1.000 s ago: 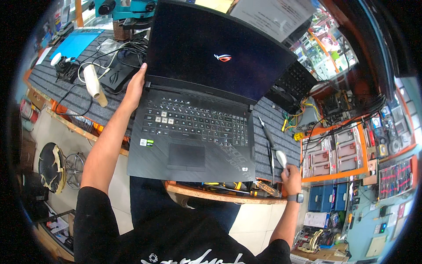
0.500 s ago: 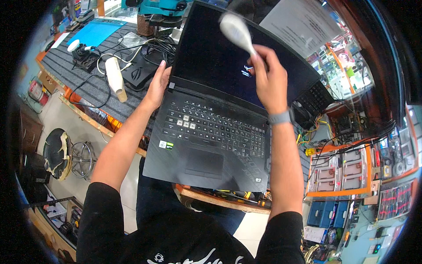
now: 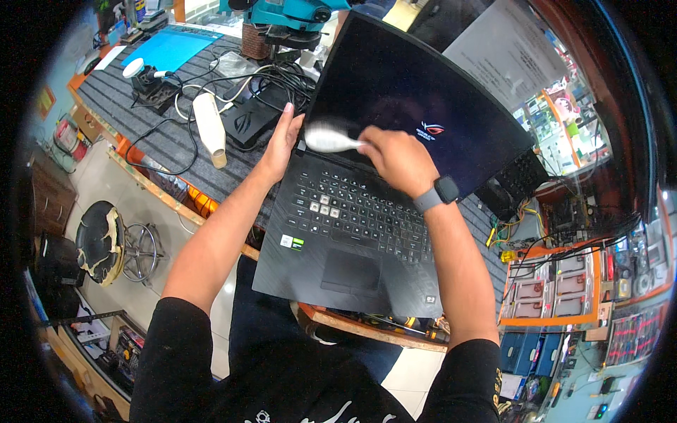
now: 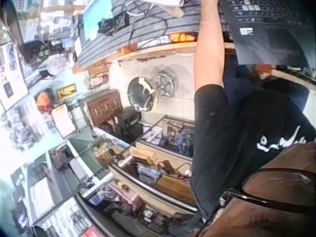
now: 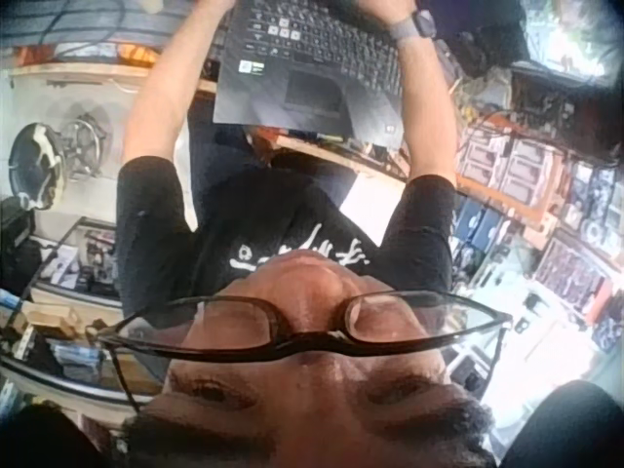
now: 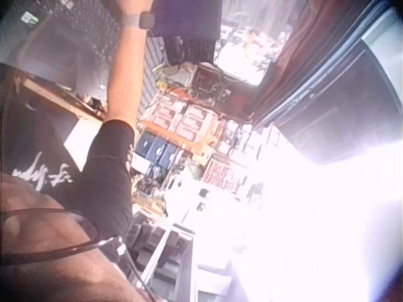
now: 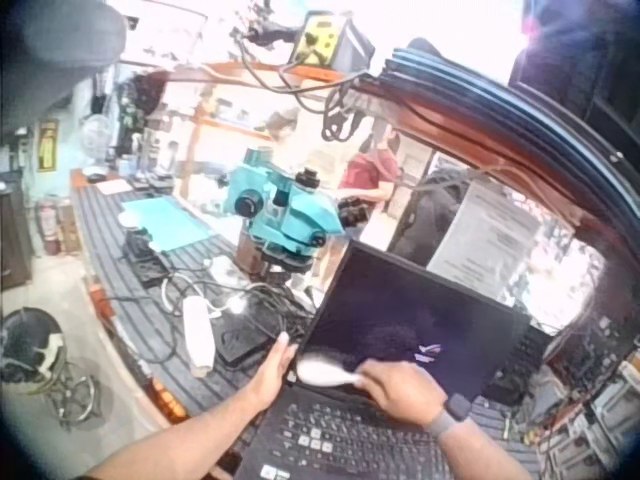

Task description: The person aligns and presses down on a laptop bottom cover to snap it into place, flips the laptop over, opens the lid to power it on, and brushes the keyboard while holding a handheld scanner.

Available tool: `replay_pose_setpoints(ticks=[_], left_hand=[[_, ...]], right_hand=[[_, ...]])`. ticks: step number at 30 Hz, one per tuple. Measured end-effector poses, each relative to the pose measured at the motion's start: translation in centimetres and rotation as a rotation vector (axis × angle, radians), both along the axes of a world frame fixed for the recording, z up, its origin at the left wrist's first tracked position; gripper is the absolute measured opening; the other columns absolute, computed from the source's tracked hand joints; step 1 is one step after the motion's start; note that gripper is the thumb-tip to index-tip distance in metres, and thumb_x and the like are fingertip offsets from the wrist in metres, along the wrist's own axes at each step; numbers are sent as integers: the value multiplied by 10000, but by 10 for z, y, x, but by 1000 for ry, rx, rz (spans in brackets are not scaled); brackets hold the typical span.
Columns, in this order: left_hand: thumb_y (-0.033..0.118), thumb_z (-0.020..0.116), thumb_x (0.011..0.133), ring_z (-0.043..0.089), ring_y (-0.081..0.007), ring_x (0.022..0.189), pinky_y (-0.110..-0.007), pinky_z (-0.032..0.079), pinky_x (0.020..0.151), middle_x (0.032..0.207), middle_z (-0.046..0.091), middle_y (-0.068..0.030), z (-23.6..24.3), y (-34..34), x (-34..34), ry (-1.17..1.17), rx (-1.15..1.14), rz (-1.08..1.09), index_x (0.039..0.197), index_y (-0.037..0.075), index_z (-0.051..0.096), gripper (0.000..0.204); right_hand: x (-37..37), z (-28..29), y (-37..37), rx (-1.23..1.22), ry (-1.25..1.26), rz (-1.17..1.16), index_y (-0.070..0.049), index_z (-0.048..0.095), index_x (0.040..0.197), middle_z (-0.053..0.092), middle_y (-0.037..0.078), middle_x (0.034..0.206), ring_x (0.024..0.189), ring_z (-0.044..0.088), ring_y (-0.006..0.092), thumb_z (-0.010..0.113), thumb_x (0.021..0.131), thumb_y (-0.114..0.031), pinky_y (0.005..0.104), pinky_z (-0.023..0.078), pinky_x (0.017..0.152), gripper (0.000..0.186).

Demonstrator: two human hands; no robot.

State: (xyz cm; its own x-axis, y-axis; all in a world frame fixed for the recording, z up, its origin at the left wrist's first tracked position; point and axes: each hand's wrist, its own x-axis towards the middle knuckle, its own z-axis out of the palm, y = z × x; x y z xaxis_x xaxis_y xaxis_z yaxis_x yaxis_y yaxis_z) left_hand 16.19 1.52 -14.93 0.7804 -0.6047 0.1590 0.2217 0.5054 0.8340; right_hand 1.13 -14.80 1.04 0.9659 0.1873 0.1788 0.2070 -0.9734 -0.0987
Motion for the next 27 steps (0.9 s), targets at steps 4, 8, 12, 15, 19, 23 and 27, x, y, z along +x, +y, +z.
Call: replay_pose_setpoints(ticks=[4, 8, 12, 15, 19, 23, 27], left_hand=[[669, 256, 989, 318, -252, 1427, -325, 160, 1187, 1522, 368, -191, 22, 15, -13, -23, 0, -72, 1460, -94, 320, 899], [649, 240, 1001, 338, -240, 1423, -316, 176, 1182, 1519, 403, -164, 2, 2, -1, 39, 58, 34, 1458, -88, 354, 874], [642, 235, 1005, 355, -235, 1413, -316, 187, 1178, 1510, 421, -154, 28, 5, -22, 3, 95, 45, 1452, -81, 372, 861], [644, 240, 1004, 364, -236, 1405, -320, 178, 1180, 1505, 428, -156, 5, 7, -1, -1, 85, 88, 1453, -58, 390, 847], [704, 317, 959, 137, -275, 1502, -345, 79, 1212, 1600, 159, -244, 5, 7, 0, -28, 51, -31, 1521, -83, 129, 985], [621, 247, 1013, 370, -236, 1403, -325, 181, 1180, 1499, 436, -153, 38, 19, -24, -54, 70, -9, 1448, -55, 400, 818], [662, 254, 995, 339, -254, 1417, -331, 185, 1181, 1518, 394, -180, 33, 18, -19, -99, 75, -26, 1460, -76, 356, 878]], right_hand=[[-2, 38, -2, 392, -435, -308, -41, 642, 1043, 667, 145, 765, 681, 666, 208, 613, 961, -205, 330, 504, 632, 186], [-24, 10, -32, 115, -271, -150, -69, 627, 1058, 661, 173, 799, 758, 669, 352, 602, 955, -199, 401, 514, 681, 168], [-46, 14, -49, 84, -212, -201, -69, 646, 1047, 665, 152, 800, 729, 663, 289, 597, 960, -195, 362, 510, 673, 160], [-31, 42, -48, 509, -509, -437, -51, 633, 1063, 644, 108, 733, 675, 621, 134, 586, 986, -211, 299, 482, 623, 184], [-53, -8, -58, -45, -102, -88, -70, 621, 1034, 672, 196, 934, 858, 630, 432, 596, 951, -204, 481, 512, 706, 160], [-53, 24, -68, 243, -402, -273, -41, 623, 1014, 673, 149, 824, 727, 680, 261, 587, 976, -217, 361, 514, 640, 184], [-60, 22, -74, 320, -392, -416, -59, 575, 1091, 661, 150, 790, 704, 674, 262, 548, 1004, -246, 377, 515, 634, 208]])
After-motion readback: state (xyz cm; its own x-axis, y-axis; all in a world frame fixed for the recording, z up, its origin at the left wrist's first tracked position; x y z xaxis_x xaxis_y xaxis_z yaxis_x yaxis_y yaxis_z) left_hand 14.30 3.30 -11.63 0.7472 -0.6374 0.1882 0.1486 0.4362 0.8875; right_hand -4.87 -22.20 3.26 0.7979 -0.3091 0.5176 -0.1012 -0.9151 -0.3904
